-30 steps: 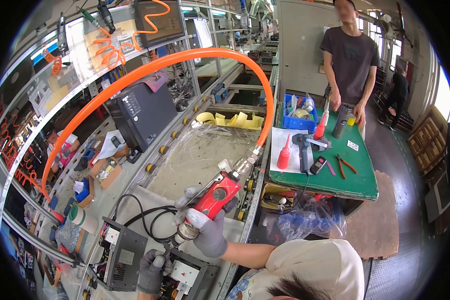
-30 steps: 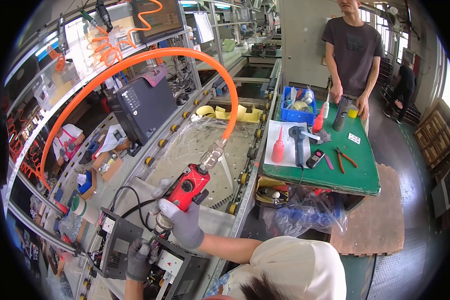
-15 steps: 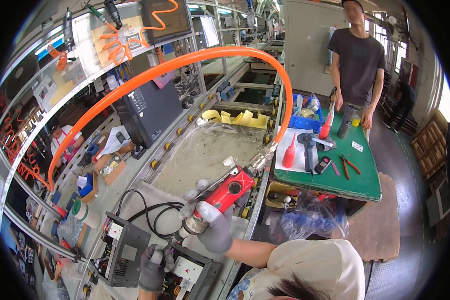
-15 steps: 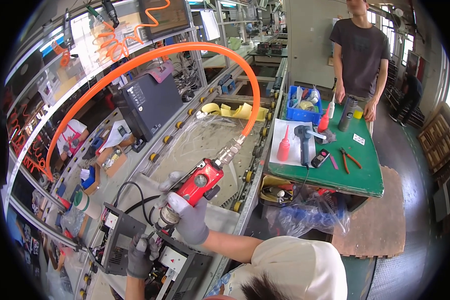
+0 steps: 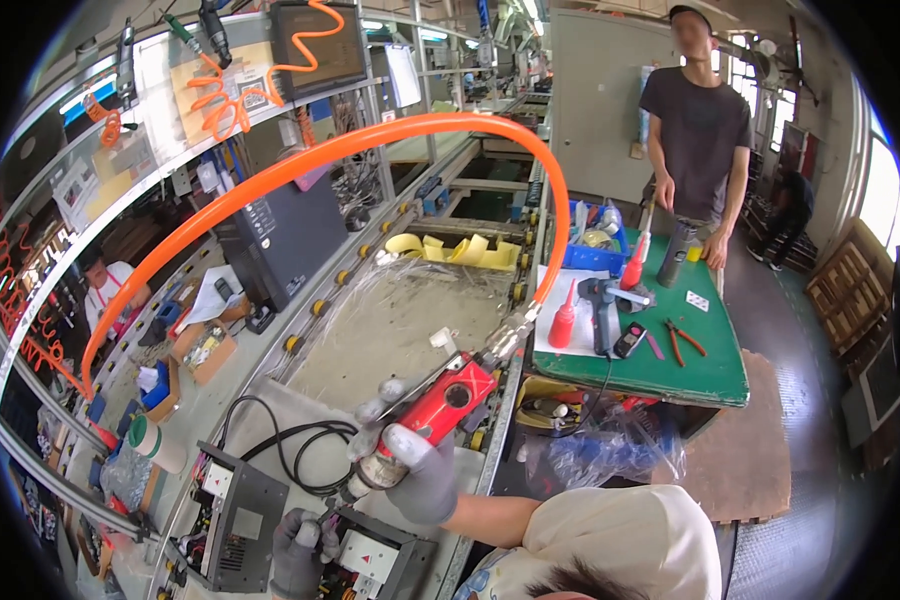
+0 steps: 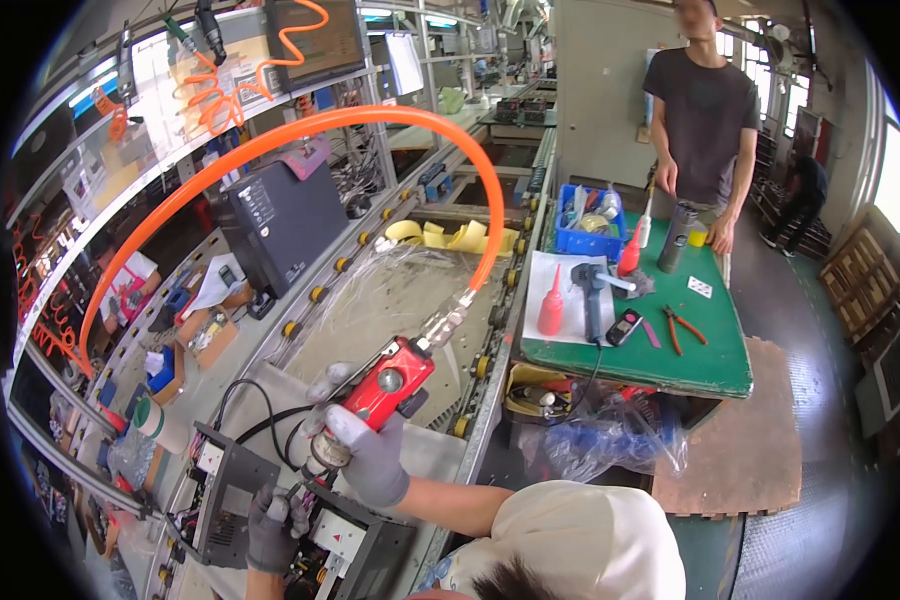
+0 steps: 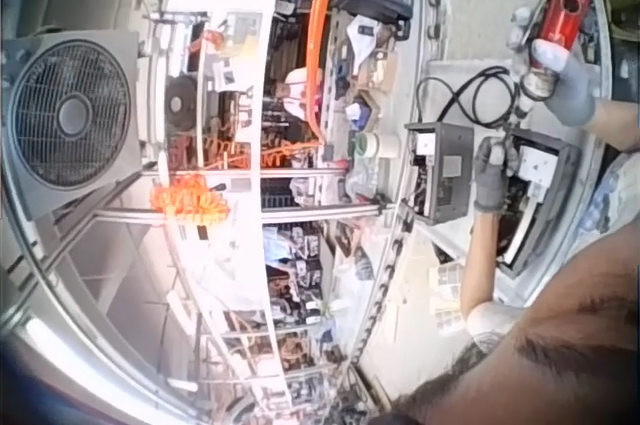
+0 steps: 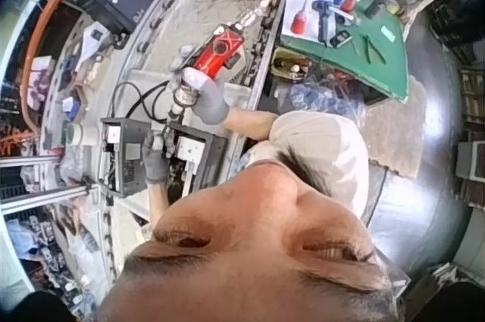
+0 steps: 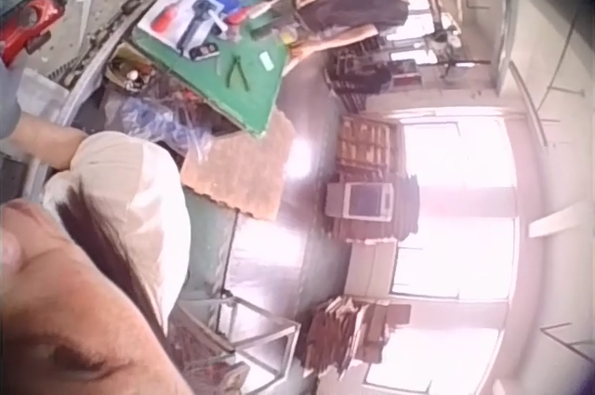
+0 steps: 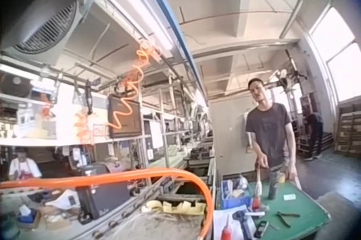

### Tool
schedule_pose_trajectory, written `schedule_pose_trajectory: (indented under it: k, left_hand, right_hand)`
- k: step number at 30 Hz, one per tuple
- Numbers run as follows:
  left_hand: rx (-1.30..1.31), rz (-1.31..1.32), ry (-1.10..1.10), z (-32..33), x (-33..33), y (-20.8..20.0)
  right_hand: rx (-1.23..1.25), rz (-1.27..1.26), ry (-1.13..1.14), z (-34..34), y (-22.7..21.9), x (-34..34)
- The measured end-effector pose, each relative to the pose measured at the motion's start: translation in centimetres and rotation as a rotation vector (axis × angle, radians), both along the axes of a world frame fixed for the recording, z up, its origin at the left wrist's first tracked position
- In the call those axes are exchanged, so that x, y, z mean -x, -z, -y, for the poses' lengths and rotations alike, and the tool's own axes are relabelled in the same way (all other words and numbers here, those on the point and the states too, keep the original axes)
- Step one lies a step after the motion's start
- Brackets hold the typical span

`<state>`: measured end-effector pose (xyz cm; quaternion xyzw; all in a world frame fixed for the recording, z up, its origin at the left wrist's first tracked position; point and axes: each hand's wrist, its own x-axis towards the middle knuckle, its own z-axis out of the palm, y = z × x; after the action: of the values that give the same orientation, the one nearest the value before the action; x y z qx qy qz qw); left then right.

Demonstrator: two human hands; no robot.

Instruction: Assembling electronic power inverters, including applying labels, using a hot glue gun, and securing components with a pneumatic screwdriver.

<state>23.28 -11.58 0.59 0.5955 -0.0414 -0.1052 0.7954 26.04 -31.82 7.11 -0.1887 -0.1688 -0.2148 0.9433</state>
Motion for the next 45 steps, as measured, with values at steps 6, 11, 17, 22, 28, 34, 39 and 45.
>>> schedule_pose_trajectory:
  k: [6,11,17,22,28,34,39,45]
  left_hand:
    - [-0.015,0.050,-0.010,0.5,0.2,-0.1]
    - [-0.013,0.072,0.028,0.5,0.1,-0.1]
    - [-0.023,0.083,0.047,0.4,0.2,-0.2]
    - [-0.024,0.080,0.052,0.5,0.1,-0.1]
    - [-0.008,0.016,0.057,0.6,0.0,-0.1]
    - [0.033,0.033,0.051,0.4,-0.7,0.2]
    - [0.034,0.038,0.028,0.5,0.0,-0.2]
    - [-0.099,0.178,0.076,-0.2,1.6,-1.2]
  right_hand:
    - [0.080,-0.030,0.054,0.3,-0.4,0.2]
    - [0.082,-0.042,0.052,0.2,-0.7,0.6]
    - [0.083,-0.008,0.024,0.2,-0.8,0.9]
    - [0.080,-0.002,0.009,0.4,-0.9,1.0]
    - [0.113,0.001,-0.019,0.3,-1.0,0.8]
    - [0.111,0.017,0.005,0.4,-1.1,0.7]
    - [0.095,0.013,0.007,0.1,-1.2,1.3]
    - [0.033,-0.088,0.067,-1.0,-2.0,1.8]
